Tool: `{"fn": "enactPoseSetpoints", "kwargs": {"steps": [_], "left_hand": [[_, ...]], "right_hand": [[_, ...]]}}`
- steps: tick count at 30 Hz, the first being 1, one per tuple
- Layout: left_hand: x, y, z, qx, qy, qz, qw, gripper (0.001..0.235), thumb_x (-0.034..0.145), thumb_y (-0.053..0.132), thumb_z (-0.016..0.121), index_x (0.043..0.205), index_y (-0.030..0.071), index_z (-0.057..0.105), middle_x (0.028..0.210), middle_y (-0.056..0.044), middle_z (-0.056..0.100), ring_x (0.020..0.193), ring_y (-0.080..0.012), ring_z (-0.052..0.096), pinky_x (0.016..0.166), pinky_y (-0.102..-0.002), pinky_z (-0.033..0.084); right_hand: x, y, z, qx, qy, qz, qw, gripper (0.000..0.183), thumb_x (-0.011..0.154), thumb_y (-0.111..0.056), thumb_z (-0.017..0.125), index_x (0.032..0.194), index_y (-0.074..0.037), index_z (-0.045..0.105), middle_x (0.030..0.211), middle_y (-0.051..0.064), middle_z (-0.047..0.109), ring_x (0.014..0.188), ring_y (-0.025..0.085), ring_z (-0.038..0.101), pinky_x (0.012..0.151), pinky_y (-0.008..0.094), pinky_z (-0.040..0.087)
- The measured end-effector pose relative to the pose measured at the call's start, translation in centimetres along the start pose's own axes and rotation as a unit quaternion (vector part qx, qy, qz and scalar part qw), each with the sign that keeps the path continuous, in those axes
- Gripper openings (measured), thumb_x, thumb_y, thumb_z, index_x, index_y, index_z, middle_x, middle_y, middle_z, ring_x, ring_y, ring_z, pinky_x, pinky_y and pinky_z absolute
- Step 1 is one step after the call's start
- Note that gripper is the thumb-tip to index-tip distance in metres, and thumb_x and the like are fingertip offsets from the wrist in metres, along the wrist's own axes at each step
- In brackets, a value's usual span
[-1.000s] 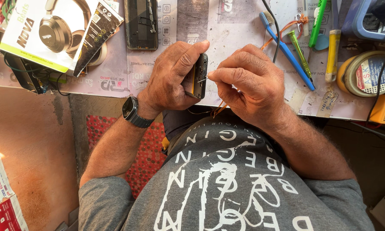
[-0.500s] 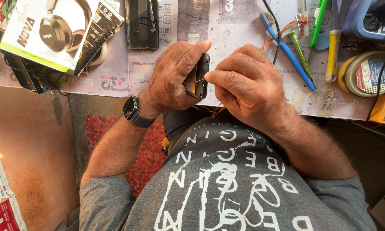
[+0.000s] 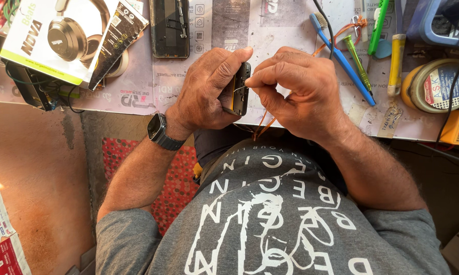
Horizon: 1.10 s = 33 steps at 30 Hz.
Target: The person uses a green precision knife to carefully pry and scrape along the seam of a black smartphone. They then use a small blue brush to clean the device's edges and ports. Finally, they connect a USB cable to the phone.
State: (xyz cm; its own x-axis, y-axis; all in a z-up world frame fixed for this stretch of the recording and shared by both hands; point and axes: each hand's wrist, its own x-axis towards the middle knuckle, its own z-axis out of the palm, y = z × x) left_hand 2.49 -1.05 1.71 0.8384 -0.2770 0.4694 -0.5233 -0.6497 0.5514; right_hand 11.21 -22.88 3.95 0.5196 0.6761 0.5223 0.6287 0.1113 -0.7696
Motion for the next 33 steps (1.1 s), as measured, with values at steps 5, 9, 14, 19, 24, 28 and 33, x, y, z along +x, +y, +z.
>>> {"fn": "enactPoseSetpoints", "kwargs": {"steps": [5,9,14,19,24,28,33], "left_hand": [[0.0,0.1,0.0,0.004,-0.005,0.01,1.0,0.088,0.077,0.009,0.087,0.153,0.007,0.043,0.11,-0.009,0.061,0.097,-0.0273,0.062,0.085,-0.04,0.052],[0.1,0.1,0.0,0.003,-0.007,0.005,1.0,0.088,0.077,0.008,0.086,0.154,0.008,0.043,0.11,-0.009,0.061,0.099,-0.0278,0.063,0.083,-0.039,0.053],[0.0,0.3,0.1,0.011,-0.011,0.011,1.0,0.086,0.079,0.009,0.086,0.153,0.007,0.043,0.11,-0.009,0.061,0.099,-0.0281,0.062,0.084,-0.04,0.052],[0.1,0.5,0.1,0.02,-0.017,0.002,1.0,0.084,0.077,0.007,0.084,0.152,0.006,0.044,0.109,-0.01,0.062,0.099,-0.0304,0.063,0.086,-0.042,0.052],[0.2,0.6,0.0,0.02,-0.002,0.007,1.0,0.082,0.079,0.008,0.085,0.151,0.005,0.044,0.111,-0.012,0.063,0.102,-0.031,0.064,0.09,-0.043,0.053],[0.3,0.6,-0.2,0.004,-0.005,0.01,1.0,0.081,0.082,0.008,0.084,0.151,0.004,0.044,0.113,-0.012,0.063,0.104,-0.0321,0.064,0.091,-0.043,0.054],[0.6,0.2,-0.6,-0.039,-0.041,0.025,0.998,0.076,0.086,0.01,0.086,0.151,0.005,0.046,0.114,-0.011,0.065,0.105,-0.0314,0.066,0.09,-0.041,0.054]], "right_hand": [[-0.5,0.4,-0.1,0.047,-0.002,0.046,0.998,0.015,0.095,0.006,0.079,0.102,-0.004,0.071,0.094,0.006,0.074,0.083,0.014,0.071,0.065,0.024,0.053],[-0.6,0.4,0.0,0.065,0.008,0.088,0.994,0.014,0.094,0.005,0.08,0.101,-0.004,0.072,0.09,0.006,0.073,0.075,0.012,0.068,0.063,0.025,0.049],[-0.3,0.1,-0.3,0.062,-0.008,0.088,0.994,0.014,0.093,0.005,0.08,0.101,-0.004,0.072,0.093,0.006,0.074,0.079,0.013,0.07,0.068,0.026,0.052],[0.2,-0.7,-1.0,-0.03,-0.034,0.003,0.999,0.018,0.09,0.008,0.077,0.102,-0.004,0.071,0.098,0.008,0.073,0.089,0.02,0.072,0.076,0.031,0.058],[0.8,-1.0,-1.5,-0.082,-0.061,-0.026,0.994,0.018,0.089,0.006,0.08,0.101,-0.005,0.073,0.096,0.008,0.073,0.087,0.025,0.07,0.074,0.036,0.056],[1.6,-0.4,-1.6,-0.035,-0.07,-0.019,0.997,0.018,0.09,0.006,0.08,0.102,-0.005,0.072,0.095,0.007,0.073,0.088,0.022,0.072,0.074,0.033,0.057],[2.1,0.3,-1.8,0.021,-0.111,0.011,0.994,0.019,0.086,0.009,0.076,0.099,-0.005,0.073,0.09,0.008,0.071,0.084,0.02,0.072,0.071,0.031,0.058]]}}
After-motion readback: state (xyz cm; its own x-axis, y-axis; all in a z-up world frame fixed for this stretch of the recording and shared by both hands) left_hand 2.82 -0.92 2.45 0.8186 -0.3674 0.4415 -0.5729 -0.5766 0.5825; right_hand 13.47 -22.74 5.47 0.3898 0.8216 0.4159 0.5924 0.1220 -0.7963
